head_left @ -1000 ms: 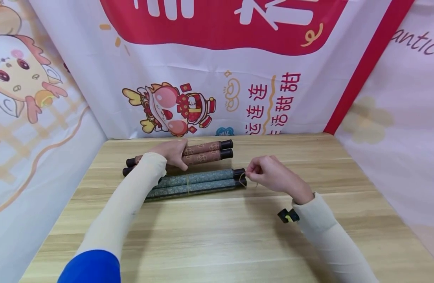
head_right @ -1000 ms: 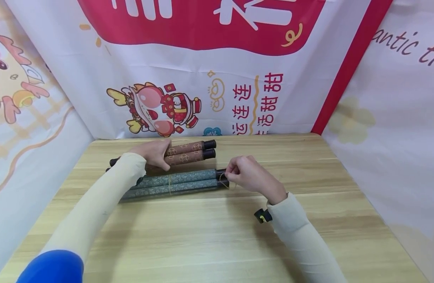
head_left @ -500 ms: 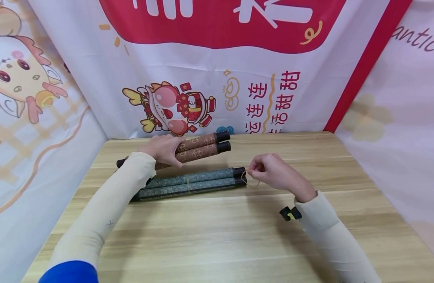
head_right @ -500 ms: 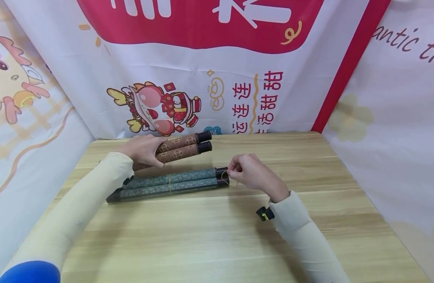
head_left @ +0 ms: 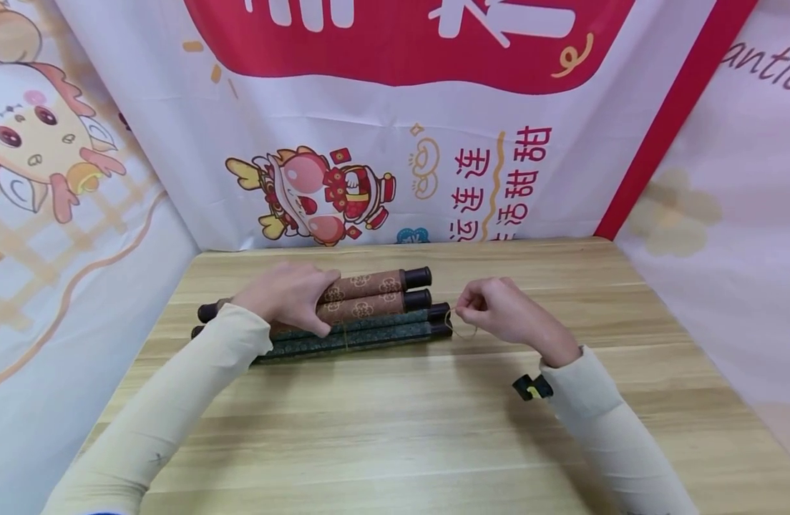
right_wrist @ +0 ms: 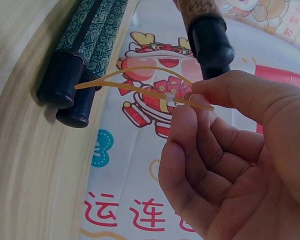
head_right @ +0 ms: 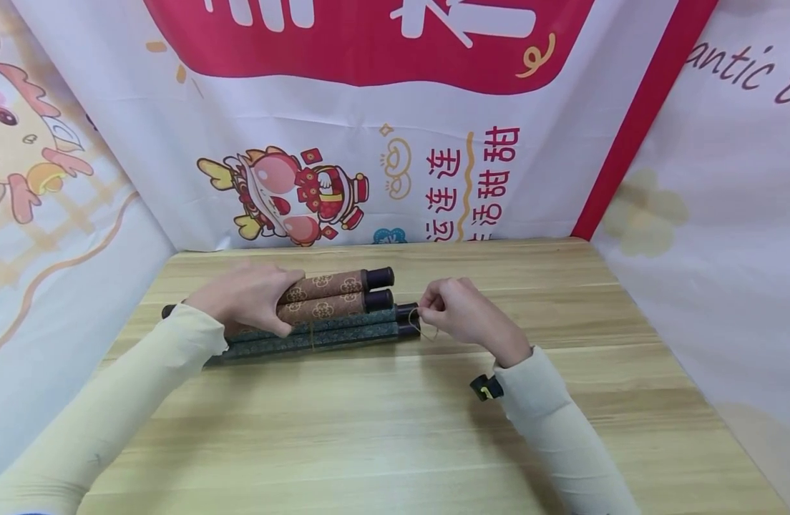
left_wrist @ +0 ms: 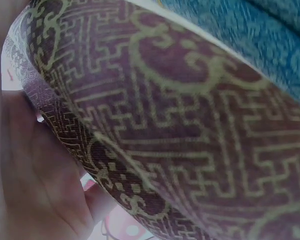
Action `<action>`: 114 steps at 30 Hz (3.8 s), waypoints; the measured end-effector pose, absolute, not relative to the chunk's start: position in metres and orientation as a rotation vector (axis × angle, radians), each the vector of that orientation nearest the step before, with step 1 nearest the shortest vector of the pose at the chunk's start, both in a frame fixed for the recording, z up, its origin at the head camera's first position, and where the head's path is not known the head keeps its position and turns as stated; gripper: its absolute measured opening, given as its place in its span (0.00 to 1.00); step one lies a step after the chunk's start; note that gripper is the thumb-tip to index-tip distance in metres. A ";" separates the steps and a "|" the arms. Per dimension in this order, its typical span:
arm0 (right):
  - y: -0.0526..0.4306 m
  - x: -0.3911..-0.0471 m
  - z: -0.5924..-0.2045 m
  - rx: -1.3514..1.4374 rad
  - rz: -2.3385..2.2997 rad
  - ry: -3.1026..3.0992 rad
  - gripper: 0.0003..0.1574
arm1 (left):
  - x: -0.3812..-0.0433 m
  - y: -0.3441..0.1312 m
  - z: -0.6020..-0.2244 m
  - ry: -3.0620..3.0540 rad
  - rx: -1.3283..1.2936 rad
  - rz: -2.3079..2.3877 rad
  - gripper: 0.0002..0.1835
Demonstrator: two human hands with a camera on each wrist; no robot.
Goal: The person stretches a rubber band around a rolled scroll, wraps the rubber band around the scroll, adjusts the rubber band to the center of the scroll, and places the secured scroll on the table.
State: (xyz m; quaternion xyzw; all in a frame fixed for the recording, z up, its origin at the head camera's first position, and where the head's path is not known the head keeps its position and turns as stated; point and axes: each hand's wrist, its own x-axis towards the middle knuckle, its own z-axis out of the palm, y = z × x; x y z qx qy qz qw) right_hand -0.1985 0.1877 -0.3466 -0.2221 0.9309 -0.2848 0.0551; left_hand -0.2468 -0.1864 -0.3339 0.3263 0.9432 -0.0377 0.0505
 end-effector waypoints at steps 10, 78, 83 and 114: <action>0.185 -0.202 -0.351 -0.680 -0.859 2.829 0.06 | -0.219 -0.180 -0.342 2.864 1.052 -0.141 0.36; 0.155 -0.159 -0.351 -0.506 -1.026 3.040 0.07 | -0.201 -0.141 -0.364 2.746 0.859 0.110 0.31; 0.150 -0.161 -0.345 -0.513 -0.976 3.079 0.06 | -0.198 -0.135 -0.367 2.758 0.892 0.076 0.32; 0.137 -0.163 -0.341 -0.511 -0.679 3.047 0.06 | -0.185 -0.100 -0.369 2.734 0.926 -0.102 0.35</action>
